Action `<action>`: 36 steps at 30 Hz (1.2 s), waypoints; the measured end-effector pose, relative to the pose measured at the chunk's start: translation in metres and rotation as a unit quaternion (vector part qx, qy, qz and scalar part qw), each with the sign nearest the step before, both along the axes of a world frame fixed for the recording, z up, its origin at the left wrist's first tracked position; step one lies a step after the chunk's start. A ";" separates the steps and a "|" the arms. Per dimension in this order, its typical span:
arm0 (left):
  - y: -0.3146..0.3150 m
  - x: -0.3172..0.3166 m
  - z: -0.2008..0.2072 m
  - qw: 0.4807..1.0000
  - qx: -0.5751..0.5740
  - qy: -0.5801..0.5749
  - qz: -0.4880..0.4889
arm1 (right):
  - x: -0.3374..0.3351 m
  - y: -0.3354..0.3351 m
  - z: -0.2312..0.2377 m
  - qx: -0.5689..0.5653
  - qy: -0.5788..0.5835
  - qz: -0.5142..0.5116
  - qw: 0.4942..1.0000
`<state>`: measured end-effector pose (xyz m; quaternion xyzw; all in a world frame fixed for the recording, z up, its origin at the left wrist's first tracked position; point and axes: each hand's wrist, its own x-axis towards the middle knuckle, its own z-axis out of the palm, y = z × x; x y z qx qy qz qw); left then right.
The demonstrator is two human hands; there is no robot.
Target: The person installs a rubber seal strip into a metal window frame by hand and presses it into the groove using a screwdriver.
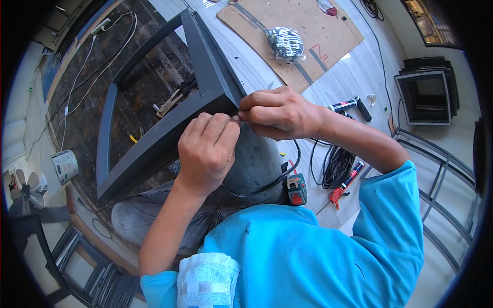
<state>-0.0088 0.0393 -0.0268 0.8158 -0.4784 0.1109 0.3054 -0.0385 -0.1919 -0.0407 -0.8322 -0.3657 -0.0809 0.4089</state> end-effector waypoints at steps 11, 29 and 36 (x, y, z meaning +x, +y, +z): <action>0.174 0.081 0.014 0.930 0.232 0.223 0.176 | -0.008 0.016 0.001 -0.004 -0.020 -0.084 0.996; 0.187 0.044 0.091 0.909 0.257 0.235 0.229 | -0.004 0.026 0.062 -0.009 -0.108 -0.152 0.983; 0.195 0.023 0.112 0.911 0.207 0.283 0.219 | -0.005 0.037 0.111 -0.042 -0.005 -0.155 0.987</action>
